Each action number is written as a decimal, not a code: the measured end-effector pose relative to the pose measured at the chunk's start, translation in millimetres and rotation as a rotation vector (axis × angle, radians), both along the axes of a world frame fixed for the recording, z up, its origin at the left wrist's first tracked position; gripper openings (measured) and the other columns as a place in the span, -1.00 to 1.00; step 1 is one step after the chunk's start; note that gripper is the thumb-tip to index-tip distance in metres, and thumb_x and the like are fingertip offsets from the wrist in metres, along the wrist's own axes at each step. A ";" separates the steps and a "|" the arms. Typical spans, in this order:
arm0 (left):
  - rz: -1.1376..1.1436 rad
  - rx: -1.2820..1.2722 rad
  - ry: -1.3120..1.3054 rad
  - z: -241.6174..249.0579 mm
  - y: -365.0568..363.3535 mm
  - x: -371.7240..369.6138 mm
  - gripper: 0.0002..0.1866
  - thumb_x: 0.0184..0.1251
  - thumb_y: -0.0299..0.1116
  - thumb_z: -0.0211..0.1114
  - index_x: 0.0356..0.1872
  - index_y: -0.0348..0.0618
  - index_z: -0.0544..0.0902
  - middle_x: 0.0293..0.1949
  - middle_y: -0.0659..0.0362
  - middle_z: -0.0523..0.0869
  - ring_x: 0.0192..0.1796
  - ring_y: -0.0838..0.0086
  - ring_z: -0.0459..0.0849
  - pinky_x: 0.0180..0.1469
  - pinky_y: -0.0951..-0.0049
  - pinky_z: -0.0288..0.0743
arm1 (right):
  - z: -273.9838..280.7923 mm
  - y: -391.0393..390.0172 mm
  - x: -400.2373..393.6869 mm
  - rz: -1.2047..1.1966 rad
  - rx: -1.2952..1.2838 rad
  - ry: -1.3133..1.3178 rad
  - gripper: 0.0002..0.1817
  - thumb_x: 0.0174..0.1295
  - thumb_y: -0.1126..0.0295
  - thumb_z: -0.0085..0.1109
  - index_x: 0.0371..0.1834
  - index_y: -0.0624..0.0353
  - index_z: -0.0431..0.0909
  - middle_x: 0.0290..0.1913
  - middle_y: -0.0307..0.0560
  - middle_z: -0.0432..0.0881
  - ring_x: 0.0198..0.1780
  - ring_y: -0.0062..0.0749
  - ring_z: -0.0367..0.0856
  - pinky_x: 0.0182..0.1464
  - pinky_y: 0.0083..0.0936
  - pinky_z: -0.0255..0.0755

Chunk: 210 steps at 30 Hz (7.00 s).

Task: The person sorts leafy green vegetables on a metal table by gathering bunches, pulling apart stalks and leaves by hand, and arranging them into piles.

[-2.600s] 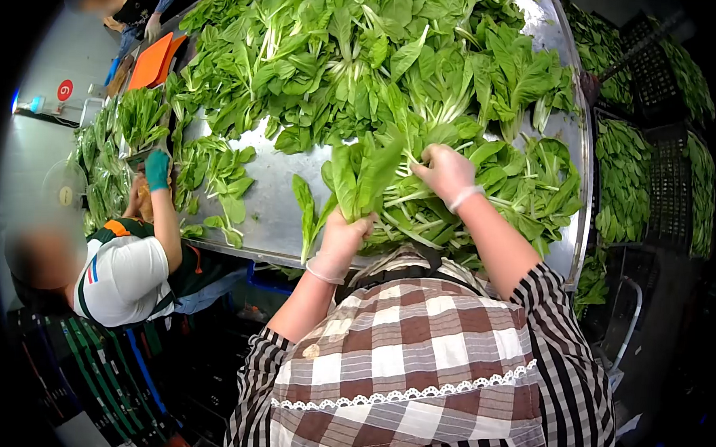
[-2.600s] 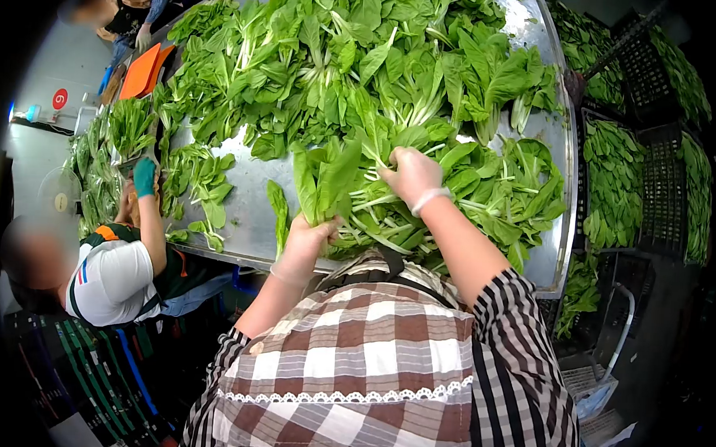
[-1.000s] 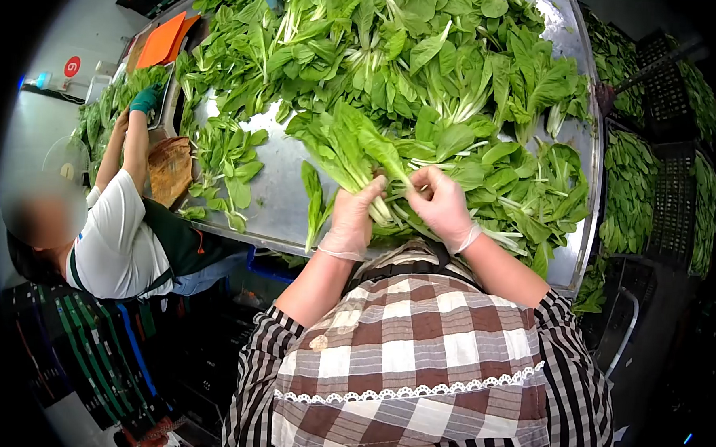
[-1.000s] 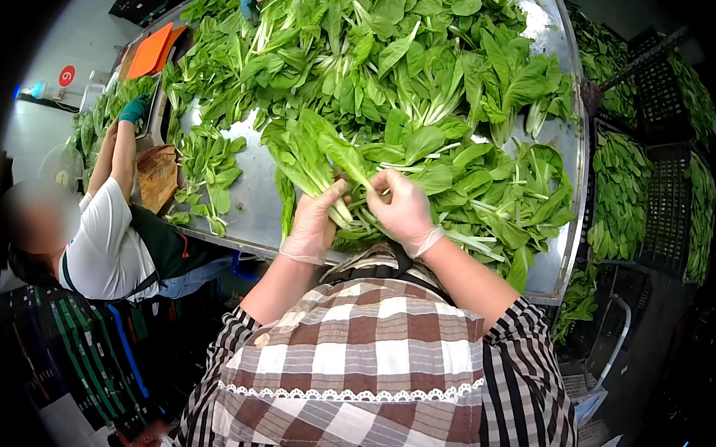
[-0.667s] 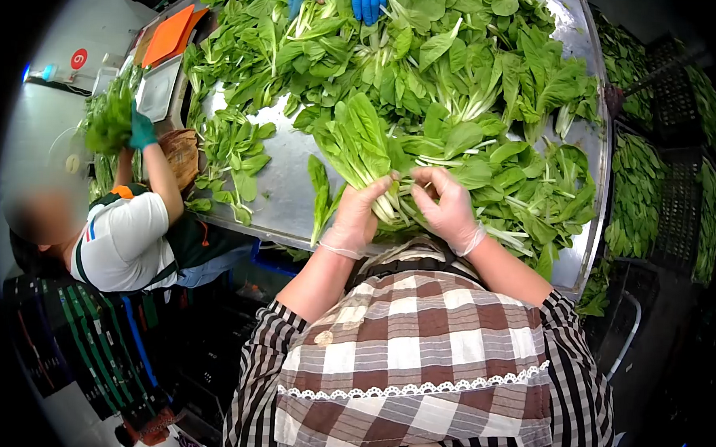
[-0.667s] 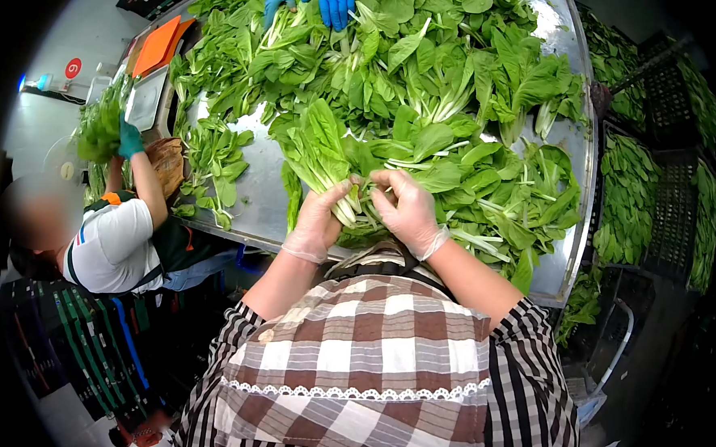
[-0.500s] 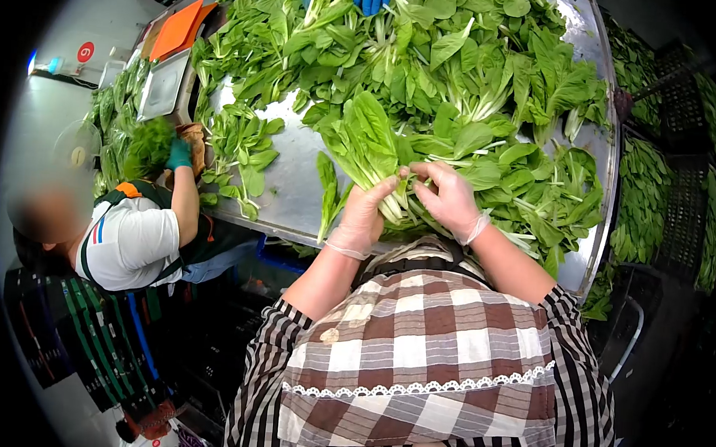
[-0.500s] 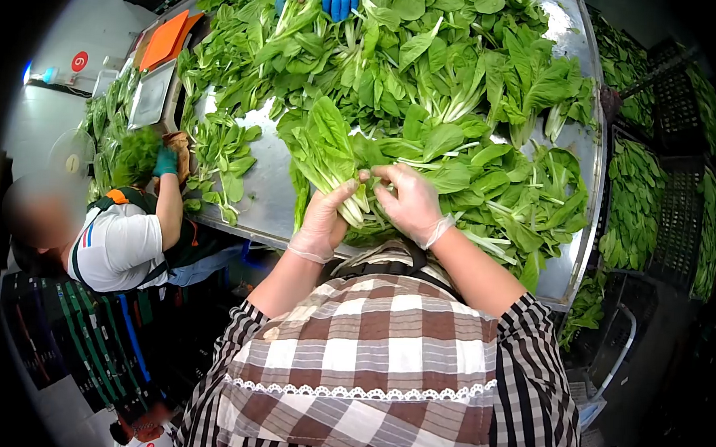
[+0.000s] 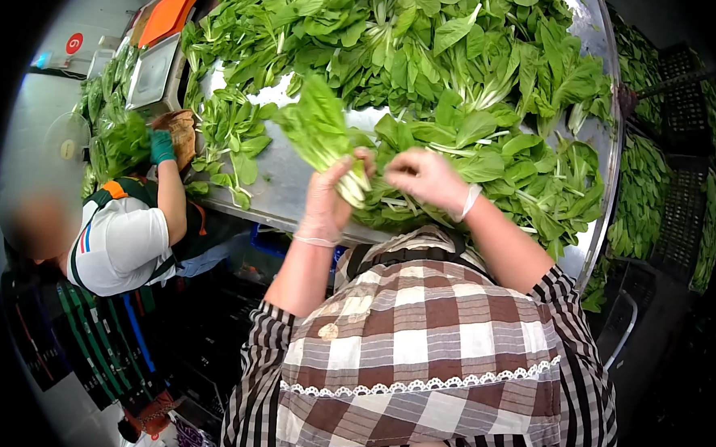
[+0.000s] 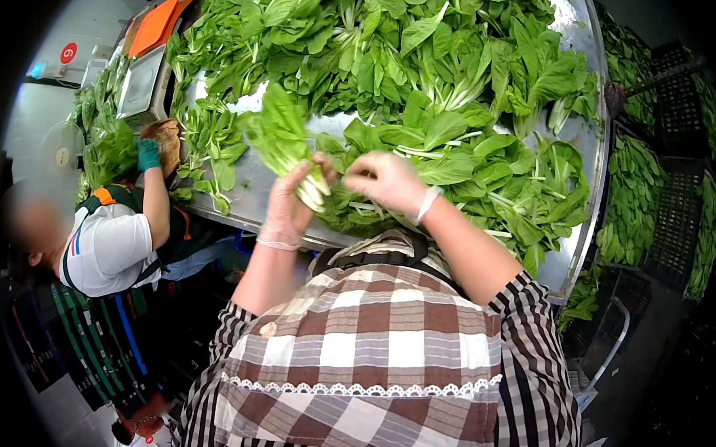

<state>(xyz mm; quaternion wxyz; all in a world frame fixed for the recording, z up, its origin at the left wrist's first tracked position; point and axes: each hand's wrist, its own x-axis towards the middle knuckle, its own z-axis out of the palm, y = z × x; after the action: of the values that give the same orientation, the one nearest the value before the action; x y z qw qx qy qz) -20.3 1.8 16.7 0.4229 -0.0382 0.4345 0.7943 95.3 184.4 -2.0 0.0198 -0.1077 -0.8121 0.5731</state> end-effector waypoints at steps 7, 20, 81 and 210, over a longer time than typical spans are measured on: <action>0.107 -0.619 0.594 -50.3 -102.6 -47.3 -0.75 0.19 -0.62 0.32 -0.09 -0.29 0.61 -0.28 0.23 0.68 -0.32 0.53 0.60 -0.21 0.52 0.47 | -22.3 41.3 10.0 -0.079 0.901 0.054 -0.62 0.17 0.13 0.33 0.02 0.03 0.67 -0.16 -0.06 0.67 -0.07 -0.12 0.60 0.13 -0.16 0.38; -0.493 -1.438 1.308 -62.6 -102.3 -1.4 -0.23 0.06 -0.38 0.46 0.36 -0.13 0.34 -0.01 -0.08 0.62 0.00 -0.04 0.65 0.04 0.07 0.54 | -8.9 7.6 100.7 -0.027 0.721 -0.030 -0.57 0.17 0.22 0.31 0.14 -0.03 0.60 -0.08 -0.11 0.64 -0.02 -0.14 0.58 0.08 -0.20 0.37; -0.984 -0.093 1.667 -53.4 102.4 44.0 -0.51 0.24 -0.29 0.33 0.21 -0.16 0.55 0.23 0.00 0.56 0.28 0.05 0.50 0.33 0.15 0.40 | -9.2 111.3 111.4 -0.186 0.440 -0.219 -0.75 0.22 0.25 0.27 -0.13 0.11 0.73 -0.09 0.01 0.72 -0.05 -0.10 0.69 0.01 -0.27 0.55; -0.163 -0.277 -0.080 1.3 42.1 58.3 -0.80 0.31 -0.41 0.37 -0.10 -0.14 0.59 -0.24 0.20 0.70 -0.23 0.46 0.72 -0.16 0.45 0.63 | 23.5 28.4 45.5 -0.445 -0.883 -0.106 -0.80 0.29 0.33 0.34 -0.17 0.19 0.60 -0.34 -0.29 0.61 -0.40 -0.62 0.48 -0.31 -0.64 0.36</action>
<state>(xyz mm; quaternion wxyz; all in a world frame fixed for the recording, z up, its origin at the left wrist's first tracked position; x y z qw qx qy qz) 38.0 43.9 18.1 0.4934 -0.0922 0.5242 0.6879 140.9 212.8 21.5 0.0528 -0.3057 -0.4492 0.8379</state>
